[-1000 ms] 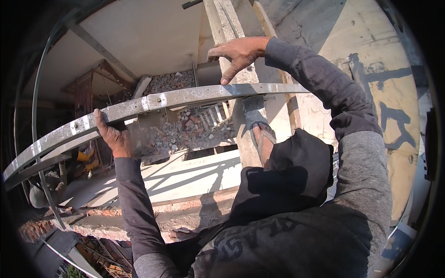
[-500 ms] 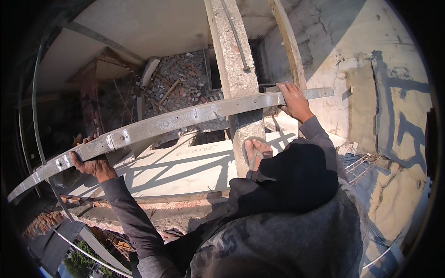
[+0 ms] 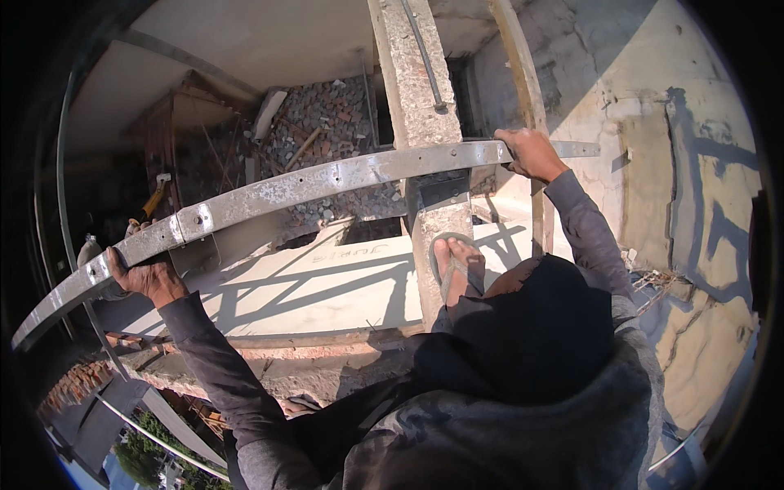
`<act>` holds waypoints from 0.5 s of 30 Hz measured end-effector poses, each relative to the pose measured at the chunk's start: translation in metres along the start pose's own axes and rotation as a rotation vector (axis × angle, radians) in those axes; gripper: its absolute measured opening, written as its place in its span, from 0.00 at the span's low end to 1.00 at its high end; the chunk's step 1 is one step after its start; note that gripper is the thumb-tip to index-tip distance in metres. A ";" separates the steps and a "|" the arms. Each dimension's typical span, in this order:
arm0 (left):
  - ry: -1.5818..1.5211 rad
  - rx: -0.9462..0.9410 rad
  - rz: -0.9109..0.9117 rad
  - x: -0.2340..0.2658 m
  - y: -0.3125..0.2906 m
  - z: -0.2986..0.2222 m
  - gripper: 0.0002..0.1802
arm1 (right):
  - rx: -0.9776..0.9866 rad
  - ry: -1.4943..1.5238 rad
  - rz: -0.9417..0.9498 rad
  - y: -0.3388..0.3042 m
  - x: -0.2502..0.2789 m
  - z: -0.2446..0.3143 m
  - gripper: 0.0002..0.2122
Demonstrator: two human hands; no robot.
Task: The person uses an angle grinder to cut metal roof framing and moves a metal stud.
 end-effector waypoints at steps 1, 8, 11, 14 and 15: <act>0.002 0.001 0.030 -0.005 -0.001 0.001 0.38 | -0.012 0.008 0.013 0.002 0.003 0.002 0.27; -0.164 0.030 0.012 -0.007 -0.028 0.015 0.33 | -0.025 -0.005 0.038 0.006 0.004 0.010 0.26; -0.119 -0.223 -0.220 -0.001 -0.039 0.020 0.27 | -0.032 -0.226 0.388 0.016 0.005 0.000 0.35; -0.112 -0.306 -0.254 -0.007 -0.040 0.025 0.22 | 0.184 -0.140 0.187 0.048 0.103 0.079 0.35; -0.162 -0.280 -0.225 -0.012 -0.042 0.029 0.22 | 0.311 -0.083 0.097 0.055 0.133 0.126 0.34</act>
Point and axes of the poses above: each hand's wrist, its own y-axis towards the middle knuckle, its own x-axis out of the back of the hand, z = x × y, the point moved 7 cm from there along y, towards the middle knuckle, and after that the axes turned 1 degree about -y, right-handed, at the moved point
